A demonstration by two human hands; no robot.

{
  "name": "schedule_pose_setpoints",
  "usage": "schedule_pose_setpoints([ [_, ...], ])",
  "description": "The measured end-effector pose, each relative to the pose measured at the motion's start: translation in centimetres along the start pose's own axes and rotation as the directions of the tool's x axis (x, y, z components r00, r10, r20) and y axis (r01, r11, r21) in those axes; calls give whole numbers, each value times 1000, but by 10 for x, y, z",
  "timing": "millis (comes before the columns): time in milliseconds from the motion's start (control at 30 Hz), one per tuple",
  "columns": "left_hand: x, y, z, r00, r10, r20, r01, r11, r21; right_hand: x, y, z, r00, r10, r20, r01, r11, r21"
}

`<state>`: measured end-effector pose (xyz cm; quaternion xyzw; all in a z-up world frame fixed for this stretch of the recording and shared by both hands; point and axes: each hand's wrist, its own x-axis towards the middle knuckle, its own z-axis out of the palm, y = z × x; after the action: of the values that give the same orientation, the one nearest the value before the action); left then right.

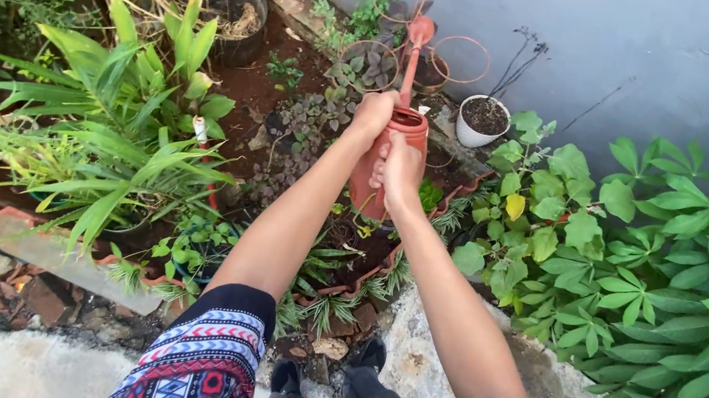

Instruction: Watering several different types of plants in pots and garden beds using a watering can.

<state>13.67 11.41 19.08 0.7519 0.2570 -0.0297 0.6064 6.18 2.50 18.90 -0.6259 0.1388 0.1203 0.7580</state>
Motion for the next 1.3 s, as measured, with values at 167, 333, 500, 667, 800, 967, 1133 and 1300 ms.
schedule_pose_setpoints([
  [167, -9, -15, -15, 1000, 3, -3, -3, 1000, 1, -17, 17, 9, 1000, -2, 3, 2, 1000, 4],
  [333, -4, -17, -28, 999, 21, -44, -22, 999, -33, -29, 8, 20, 998, -59, 35, 60, 997, -39],
  [500, -8, -1, -48, 994, 60, -94, -63, 998, -27, 1, 5, 35, 997, -64, 52, 69, 993, -94],
  [667, 23, -8, -54, 992, 68, -110, -71, 997, -32, 13, 1, 46, 994, -93, 48, 101, 977, -187],
  [800, 17, -7, -56, 992, 79, -97, -78, 997, 8, 11, -1, 47, 995, -68, 71, 80, 981, -174],
  [967, 36, -37, -58, 992, 45, -116, -46, 999, -7, 12, 17, 47, 995, -43, 93, 60, 980, -190],
  [1133, 35, -69, -63, 989, 6, -145, -7, 1000, -5, 3, 42, 46, 993, -22, 114, 48, 970, -237],
  [1300, 18, -103, -68, 983, -6, -181, 2, 1000, -22, -17, 65, 43, 986, 28, 164, 13, 970, -242],
])
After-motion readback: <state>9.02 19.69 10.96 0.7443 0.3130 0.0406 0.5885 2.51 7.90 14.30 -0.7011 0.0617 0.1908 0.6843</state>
